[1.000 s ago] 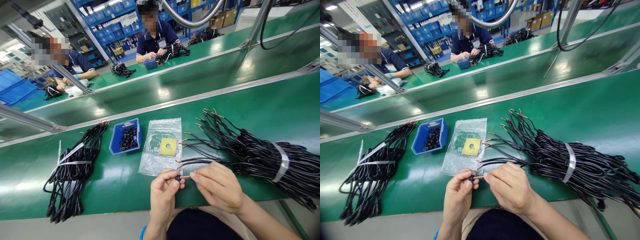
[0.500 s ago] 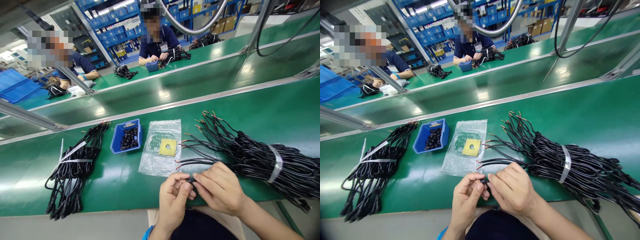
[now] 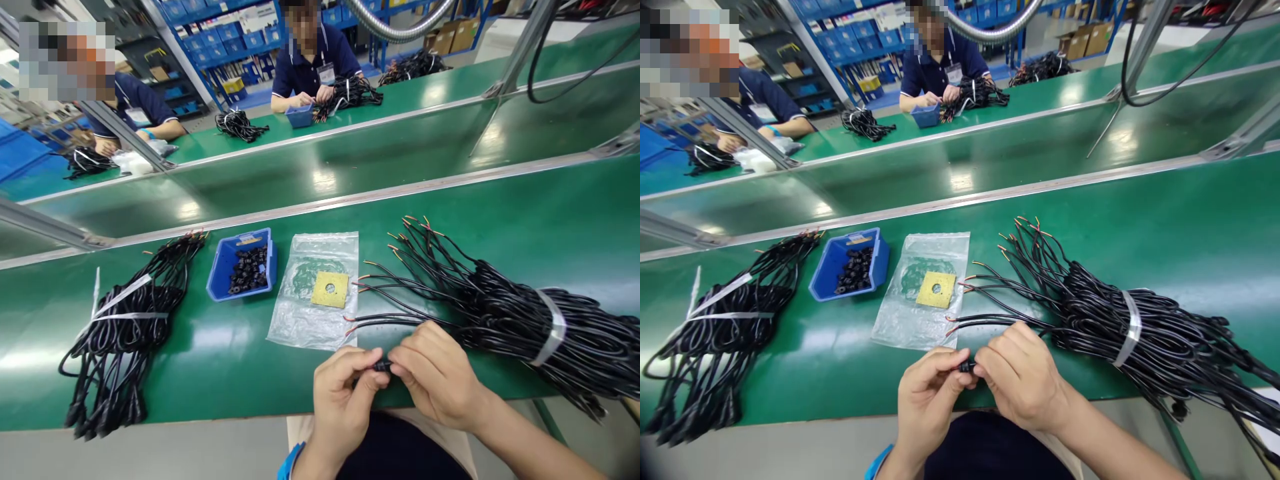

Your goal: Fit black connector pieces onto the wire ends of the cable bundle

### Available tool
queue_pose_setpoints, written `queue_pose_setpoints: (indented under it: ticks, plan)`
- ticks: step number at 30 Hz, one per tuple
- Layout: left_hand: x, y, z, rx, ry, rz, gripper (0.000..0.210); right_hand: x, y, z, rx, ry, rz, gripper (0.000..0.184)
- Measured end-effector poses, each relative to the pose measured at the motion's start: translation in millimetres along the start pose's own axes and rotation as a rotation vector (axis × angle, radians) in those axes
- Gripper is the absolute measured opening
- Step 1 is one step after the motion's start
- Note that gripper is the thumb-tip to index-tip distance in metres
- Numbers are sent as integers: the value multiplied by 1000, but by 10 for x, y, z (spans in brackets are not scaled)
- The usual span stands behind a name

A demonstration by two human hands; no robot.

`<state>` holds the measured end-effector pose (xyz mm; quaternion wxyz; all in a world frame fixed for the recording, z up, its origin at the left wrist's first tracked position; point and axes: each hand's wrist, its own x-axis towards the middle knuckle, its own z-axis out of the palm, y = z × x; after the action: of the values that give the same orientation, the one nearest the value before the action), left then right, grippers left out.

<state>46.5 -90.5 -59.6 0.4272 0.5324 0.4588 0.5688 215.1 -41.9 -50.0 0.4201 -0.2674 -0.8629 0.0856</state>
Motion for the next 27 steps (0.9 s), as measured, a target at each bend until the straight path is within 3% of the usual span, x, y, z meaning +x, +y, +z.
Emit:
queue_pose_setpoints:
  ticks: [11,15,21,27]
  plan:
    - [7,11,54,220,-34,212,35,-46,0,5,-20,-80,11,18]
    - [18,23,59,228,-42,156,26,-35,11,6,-28,-95,21,18]
    - [1,38,44,80,-5,-147,14,-34,29,-71,-80,-65,-43,11]
    - [32,26,47,106,-12,15,19,-50,39,-75,-17,-46,-2,10]
